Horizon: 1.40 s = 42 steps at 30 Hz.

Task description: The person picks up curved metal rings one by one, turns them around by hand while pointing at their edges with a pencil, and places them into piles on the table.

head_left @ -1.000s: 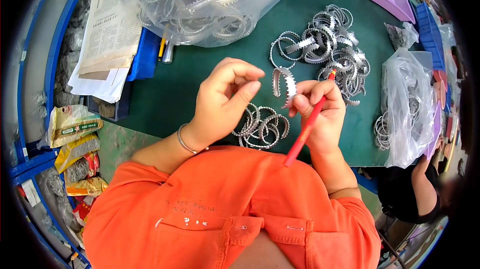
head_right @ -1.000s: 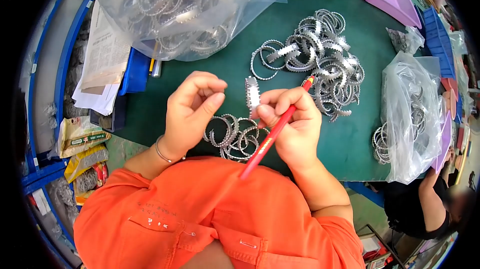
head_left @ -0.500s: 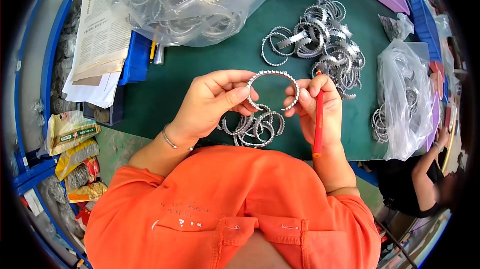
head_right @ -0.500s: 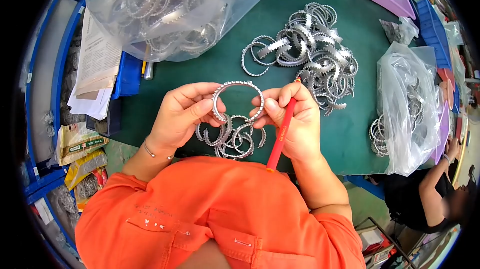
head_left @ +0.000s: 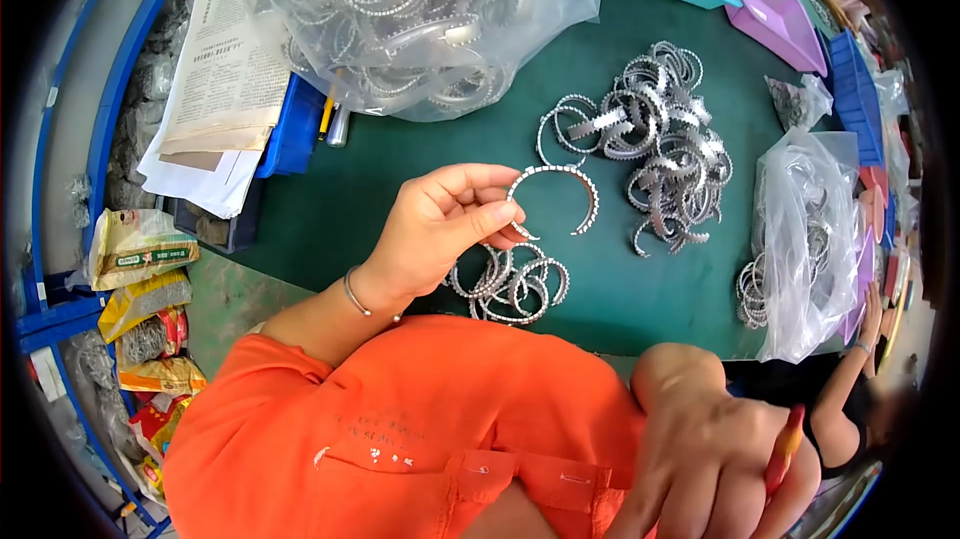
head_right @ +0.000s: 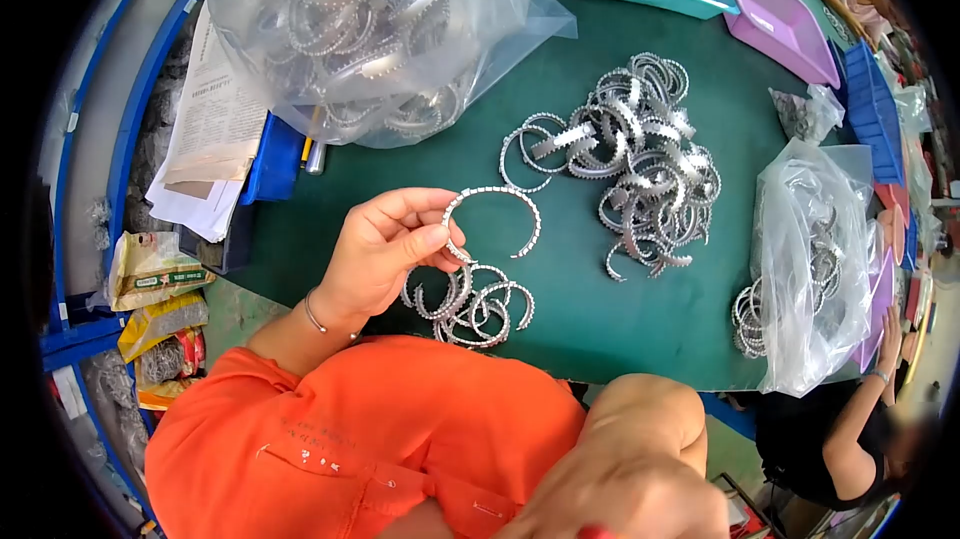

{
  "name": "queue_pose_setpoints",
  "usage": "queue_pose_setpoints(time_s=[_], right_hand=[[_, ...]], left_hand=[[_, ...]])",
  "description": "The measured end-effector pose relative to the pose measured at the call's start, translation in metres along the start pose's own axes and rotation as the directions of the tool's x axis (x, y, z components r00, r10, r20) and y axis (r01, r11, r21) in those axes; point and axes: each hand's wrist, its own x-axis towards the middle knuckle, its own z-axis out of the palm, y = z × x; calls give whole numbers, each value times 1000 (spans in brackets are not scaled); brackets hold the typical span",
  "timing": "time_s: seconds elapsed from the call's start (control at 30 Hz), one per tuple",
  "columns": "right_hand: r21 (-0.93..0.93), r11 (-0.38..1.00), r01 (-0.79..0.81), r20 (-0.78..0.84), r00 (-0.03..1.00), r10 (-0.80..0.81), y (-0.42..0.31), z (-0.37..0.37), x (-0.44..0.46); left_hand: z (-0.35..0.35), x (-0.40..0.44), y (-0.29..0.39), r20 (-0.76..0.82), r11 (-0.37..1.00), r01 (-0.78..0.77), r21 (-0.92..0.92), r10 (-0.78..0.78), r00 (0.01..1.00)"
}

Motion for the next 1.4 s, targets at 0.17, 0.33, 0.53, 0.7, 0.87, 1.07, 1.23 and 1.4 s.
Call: queue_pose_setpoints(time_s=[0.17, 0.33, 0.53, 0.7, 0.87, 1.07, 1.23, 1.4], right_hand=[[-151, 987, 60, -557, 820, -135, 6, 48, 4], [45, 999, -18, -469, 882, 37, -4, 36, 9], [151, 988, 1, -209, 977, 31, -1, 8, 17], [225, 974, 2, -187, 981, 42, -4, 4, 15], [200, 977, -71, -299, 945, 130, -1, 6, 20], [251, 966, -63, -355, 922, 152, -7, 21, 23], [321, 944, -80, -171, 975, 141, -1, 19, 23], [105, 994, 4, -539, 841, 53, -12, 26, -5]], left_hand=[[-2, -1, 0, 40, 999, -32, 10, 32, 999], [-3, -3, 0, 17, 1000, -5, -8, 5, 1000], [-3, -3, 2, 24, 1000, -13, 1, 13, 1000], [-3, -2, 3, 34, 1000, -12, 4, 12, 999], [-2, -4, 2, 40, 999, -18, 28, 17, 999], [-3, -8, 4, 23, 999, 30, -33, -30, 999], [-2, -14, 7, 30, 998, 22, -59, -20, 999], [-1, -20, 9, 51, 998, 4, -66, -1, 999]])
